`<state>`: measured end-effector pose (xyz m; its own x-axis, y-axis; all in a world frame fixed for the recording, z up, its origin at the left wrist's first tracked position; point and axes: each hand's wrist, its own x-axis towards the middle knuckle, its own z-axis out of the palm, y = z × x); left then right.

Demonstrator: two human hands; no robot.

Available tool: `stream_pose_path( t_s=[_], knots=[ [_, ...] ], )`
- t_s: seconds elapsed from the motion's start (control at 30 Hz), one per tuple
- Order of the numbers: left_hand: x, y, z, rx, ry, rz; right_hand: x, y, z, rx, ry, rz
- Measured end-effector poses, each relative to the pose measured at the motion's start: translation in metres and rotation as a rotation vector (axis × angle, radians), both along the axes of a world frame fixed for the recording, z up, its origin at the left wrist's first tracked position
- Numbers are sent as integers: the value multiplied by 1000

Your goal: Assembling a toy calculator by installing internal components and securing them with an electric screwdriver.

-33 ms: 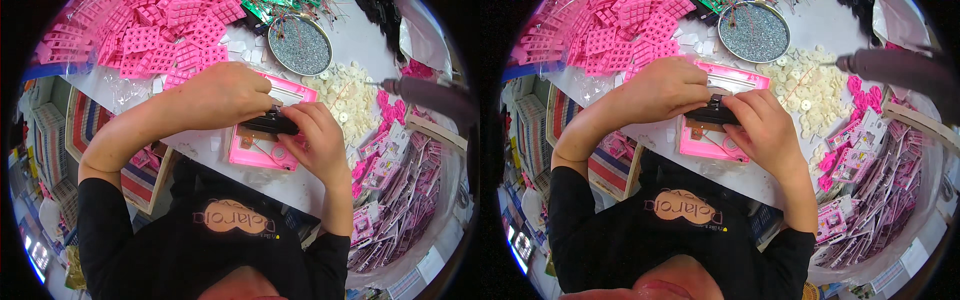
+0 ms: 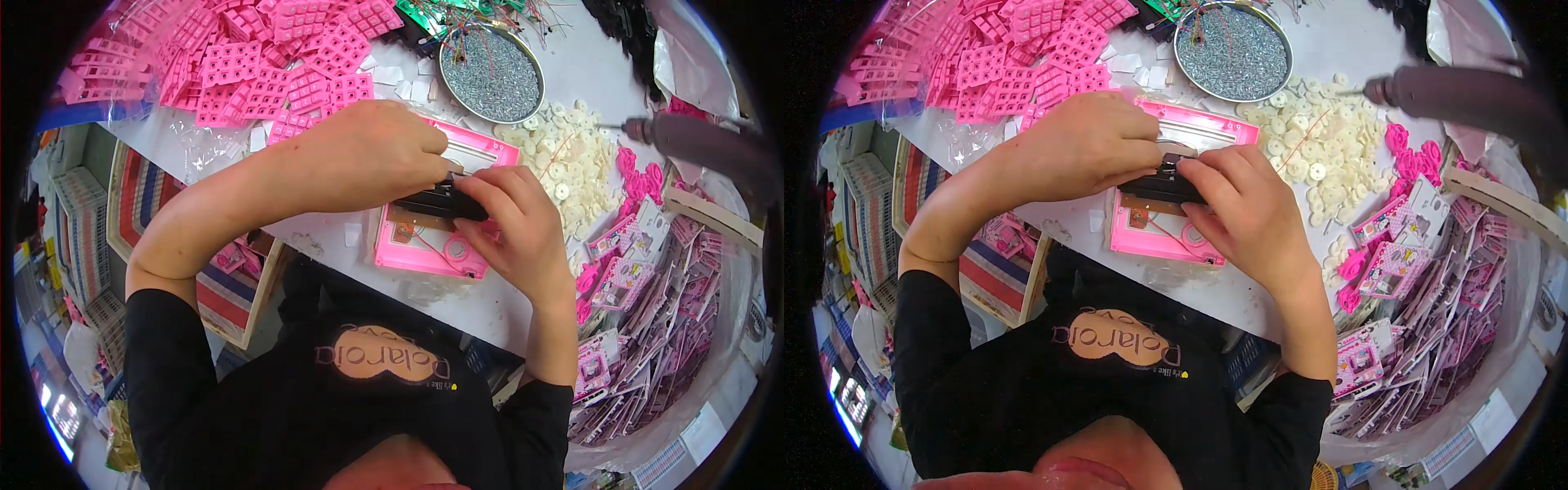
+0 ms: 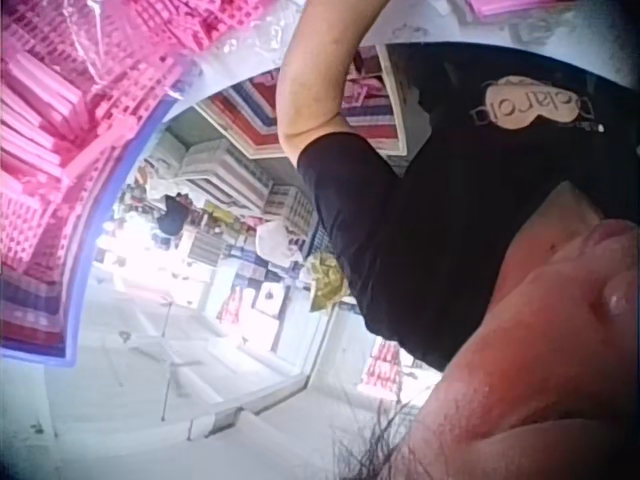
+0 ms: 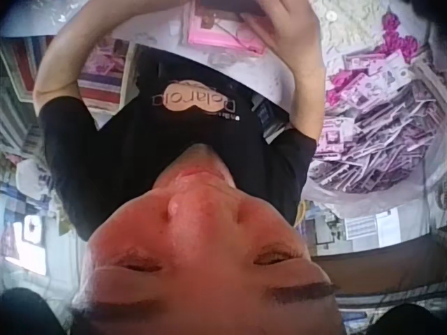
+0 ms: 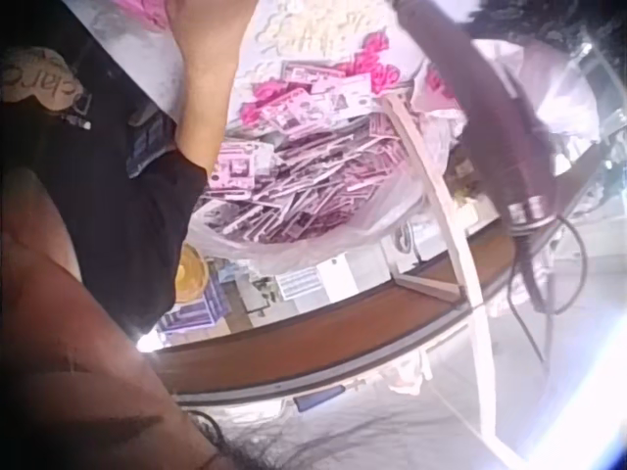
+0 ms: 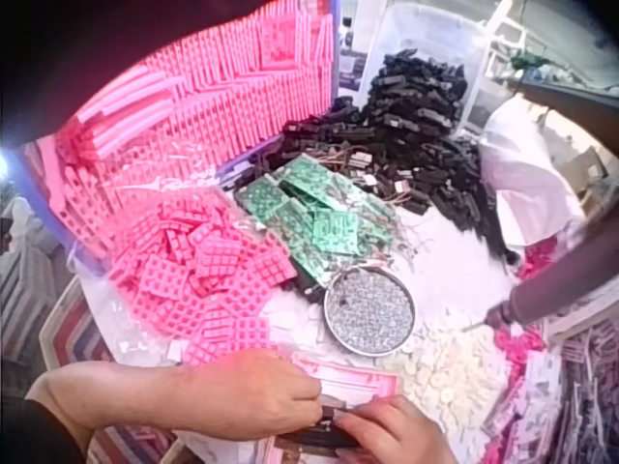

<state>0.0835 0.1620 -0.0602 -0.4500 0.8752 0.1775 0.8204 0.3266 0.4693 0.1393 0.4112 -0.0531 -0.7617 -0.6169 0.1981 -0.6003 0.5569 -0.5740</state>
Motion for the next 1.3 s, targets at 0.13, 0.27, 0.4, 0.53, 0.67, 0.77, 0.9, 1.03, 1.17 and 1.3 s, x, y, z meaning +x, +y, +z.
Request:
stream_pose_path(
  t_s=[0.13, 0.27, 0.4, 0.53, 0.67, 0.77, 0.9, 1.03, 1.17, 1.3],
  knots=[
    [12, 6, 14, -126, 131, -45, -1, -7, 9, 95, -30, 9],
    [33, 5, 13, -140, 45, 61, 0, -3, 9, 166, -8, 18],
    [28, 6, 1, 32, -315, 275, 9, -11, 13, 276, 116, -24],
    [5, 14, 1, 48, -553, 331, 18, -17, 16, 380, 151, -82],
    [0, 18, 1, 9, -559, 308, 20, -20, 17, 344, 196, -96],
    [-2, 20, -5, 56, -513, 283, 19, -17, 12, 310, 259, -70],
    [-5, 21, -3, 34, -512, 273, 17, -18, 18, 317, 149, -83],
    [-10, 24, 4, -5, -481, 233, 26, -29, 22, 441, 195, -145],
    [-14, 24, 8, -70, -564, 231, 27, -34, 24, 506, 274, -98],
    [-16, 25, 5, -41, -611, 199, 18, -25, 26, 387, 91, -71]
  ],
)
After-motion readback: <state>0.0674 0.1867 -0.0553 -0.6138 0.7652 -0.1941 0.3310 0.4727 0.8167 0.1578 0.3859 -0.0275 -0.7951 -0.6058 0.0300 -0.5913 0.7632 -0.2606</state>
